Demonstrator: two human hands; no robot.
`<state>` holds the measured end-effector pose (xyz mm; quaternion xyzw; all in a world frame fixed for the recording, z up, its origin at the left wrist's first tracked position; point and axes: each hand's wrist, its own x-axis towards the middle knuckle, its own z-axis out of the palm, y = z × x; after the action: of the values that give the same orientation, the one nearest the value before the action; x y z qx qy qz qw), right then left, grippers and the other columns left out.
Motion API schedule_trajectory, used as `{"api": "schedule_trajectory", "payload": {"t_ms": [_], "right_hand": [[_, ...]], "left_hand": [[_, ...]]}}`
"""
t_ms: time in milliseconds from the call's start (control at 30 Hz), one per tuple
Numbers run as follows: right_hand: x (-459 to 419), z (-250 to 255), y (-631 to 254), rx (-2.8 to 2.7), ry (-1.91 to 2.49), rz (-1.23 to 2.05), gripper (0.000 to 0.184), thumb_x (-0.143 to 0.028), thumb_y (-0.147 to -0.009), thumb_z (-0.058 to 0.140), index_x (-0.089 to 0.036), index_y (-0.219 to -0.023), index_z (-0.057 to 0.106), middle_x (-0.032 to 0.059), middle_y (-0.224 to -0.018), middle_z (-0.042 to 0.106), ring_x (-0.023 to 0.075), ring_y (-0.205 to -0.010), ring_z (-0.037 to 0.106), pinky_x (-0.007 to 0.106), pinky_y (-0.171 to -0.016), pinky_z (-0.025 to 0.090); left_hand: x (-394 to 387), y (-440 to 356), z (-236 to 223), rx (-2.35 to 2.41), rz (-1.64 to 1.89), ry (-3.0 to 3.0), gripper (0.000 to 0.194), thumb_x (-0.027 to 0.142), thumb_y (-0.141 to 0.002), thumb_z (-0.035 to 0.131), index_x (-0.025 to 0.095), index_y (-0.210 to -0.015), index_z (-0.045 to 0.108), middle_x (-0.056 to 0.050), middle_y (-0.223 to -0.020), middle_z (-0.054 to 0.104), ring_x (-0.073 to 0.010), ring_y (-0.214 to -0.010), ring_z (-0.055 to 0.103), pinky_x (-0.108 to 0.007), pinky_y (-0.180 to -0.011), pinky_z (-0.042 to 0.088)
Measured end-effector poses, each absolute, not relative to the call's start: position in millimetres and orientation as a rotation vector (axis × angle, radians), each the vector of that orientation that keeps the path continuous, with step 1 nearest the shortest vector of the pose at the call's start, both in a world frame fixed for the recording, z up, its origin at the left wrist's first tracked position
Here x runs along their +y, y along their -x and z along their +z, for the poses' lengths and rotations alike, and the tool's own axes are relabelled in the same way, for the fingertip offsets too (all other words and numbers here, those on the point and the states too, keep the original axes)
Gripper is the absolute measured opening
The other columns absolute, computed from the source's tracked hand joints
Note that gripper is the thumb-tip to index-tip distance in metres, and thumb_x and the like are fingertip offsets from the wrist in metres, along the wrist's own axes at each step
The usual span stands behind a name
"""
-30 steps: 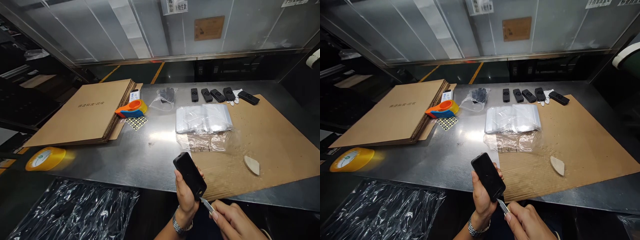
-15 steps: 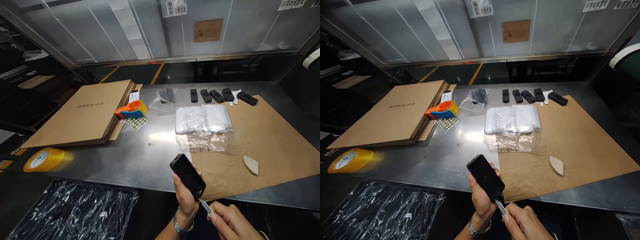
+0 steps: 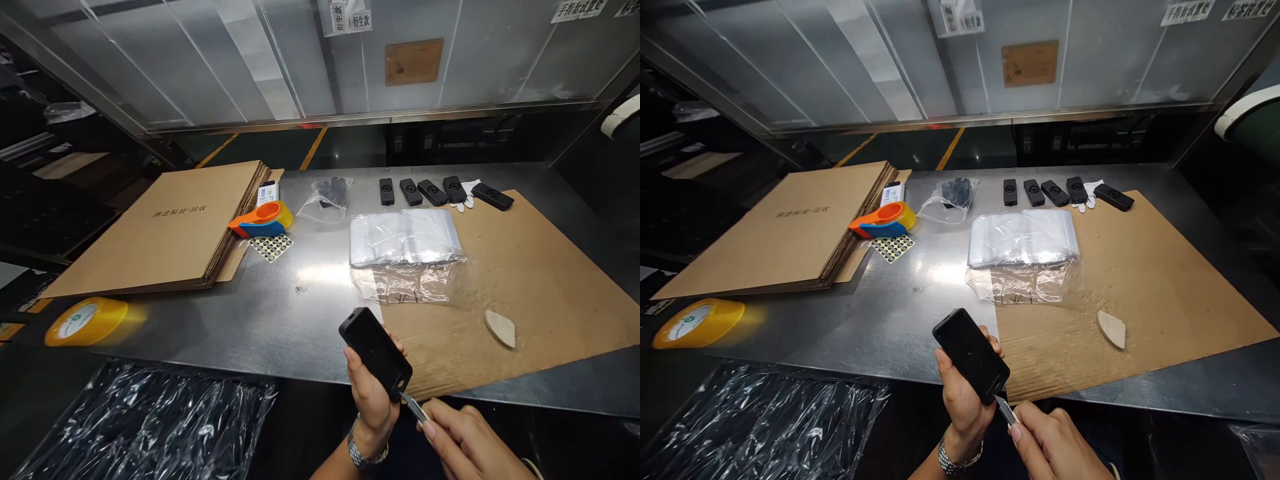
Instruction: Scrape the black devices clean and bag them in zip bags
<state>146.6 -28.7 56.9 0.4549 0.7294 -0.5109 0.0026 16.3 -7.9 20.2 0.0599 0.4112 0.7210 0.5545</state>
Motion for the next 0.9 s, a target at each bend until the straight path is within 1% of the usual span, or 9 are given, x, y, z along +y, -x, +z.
{"api": "schedule_trajectory", "payload": {"t_ms": [100,233,367,433,533,633,733,800,900], "right_hand": [[-30,55,-148,2.282,-1.454,-1.572,0.041,-0.044,-0.093,0.022,-0.021,-0.076,0.052,-0.0006,-0.062,0.056,0.0136,-0.064,0.052,0.025,-0.064,0.041],[-29,55,-148,2.215,-1.425,-1.631,0.041,-0.044,-0.093,0.024,-0.020,-0.074,0.051,-0.0012,-0.054,0.052,0.0144,-0.064,0.052,0.025,-0.065,0.042],[-27,56,-145,2.181,-1.382,-1.818,0.042,-0.045,-0.093,0.025,-0.019,-0.072,0.050,-0.0048,-0.046,0.045,0.0095,-0.046,0.047,0.020,-0.051,0.040],[-28,54,-146,2.290,-1.415,-1.800,0.041,-0.042,-0.093,0.026,-0.019,-0.073,0.052,-0.0043,-0.046,0.047,0.0088,-0.043,0.047,0.019,-0.046,0.039],[-34,48,-149,2.775,-1.570,-1.392,0.033,-0.027,-0.094,0.028,-0.019,-0.093,0.059,0.0005,-0.060,0.060,0.0108,-0.051,0.055,0.020,-0.051,0.045],[-37,41,-149,3.298,-1.438,-0.684,0.032,-0.010,-0.088,0.034,-0.011,-0.112,0.056,0.0005,-0.057,0.058,0.0106,-0.047,0.055,0.020,-0.046,0.044],[-37,39,-146,3.445,-1.288,-0.112,0.031,-0.001,-0.083,0.038,-0.001,-0.105,0.060,-0.0022,-0.049,0.050,0.0085,-0.039,0.049,0.020,-0.040,0.039],[-36,40,-144,3.433,-1.259,0.043,0.032,0.000,-0.083,0.036,-0.001,-0.098,0.063,-0.0023,-0.047,0.048,0.0077,-0.038,0.047,0.020,-0.038,0.038],[-38,41,-143,3.389,-1.232,0.099,0.035,0.000,-0.084,0.032,-0.003,-0.098,0.065,-0.0023,-0.047,0.046,0.0071,-0.039,0.047,0.020,-0.039,0.037]], "left_hand": [[-8,-17,20,0.993,1.720,-0.170,0.057,0.061,-0.084,0.026,0.017,-0.084,0.061,-0.004,-0.069,0.060,-0.0138,-0.062,0.054,-0.023,-0.056,0.045],[-9,-18,20,1.001,1.752,-0.173,0.054,0.063,-0.082,0.030,0.019,-0.089,0.060,-0.003,-0.069,0.061,-0.0146,-0.063,0.054,-0.024,-0.059,0.046],[-9,-20,19,1.005,1.758,-0.133,0.057,0.069,-0.076,0.035,0.019,-0.087,0.061,-0.004,-0.068,0.060,-0.0146,-0.063,0.054,-0.023,-0.058,0.045],[-8,-20,20,0.977,1.784,-0.109,0.057,0.070,-0.075,0.036,0.020,-0.086,0.061,-0.003,-0.069,0.059,-0.0143,-0.063,0.053,-0.022,-0.057,0.045],[-5,-20,21,0.931,1.909,-0.090,0.051,0.067,-0.075,0.040,0.026,-0.098,0.060,-0.001,-0.075,0.059,-0.0140,-0.064,0.053,-0.023,-0.059,0.046],[-4,-21,21,0.909,2.007,-0.086,0.050,0.067,-0.074,0.042,0.033,-0.109,0.054,0.000,-0.081,0.057,-0.0141,-0.065,0.052,-0.025,-0.060,0.047],[-4,-21,22,0.921,2.058,-0.121,0.050,0.068,-0.073,0.043,0.032,-0.104,0.057,0.000,-0.080,0.056,-0.0142,-0.066,0.052,-0.024,-0.058,0.046],[-4,-22,23,0.929,2.080,-0.139,0.049,0.068,-0.072,0.043,0.034,-0.104,0.058,0.000,-0.080,0.055,-0.0143,-0.065,0.051,-0.024,-0.058,0.046],[-3,-23,25,0.948,2.105,-0.146,0.050,0.070,-0.071,0.044,0.038,-0.108,0.055,0.001,-0.079,0.054,-0.0143,-0.065,0.050,-0.024,-0.058,0.046]]}}
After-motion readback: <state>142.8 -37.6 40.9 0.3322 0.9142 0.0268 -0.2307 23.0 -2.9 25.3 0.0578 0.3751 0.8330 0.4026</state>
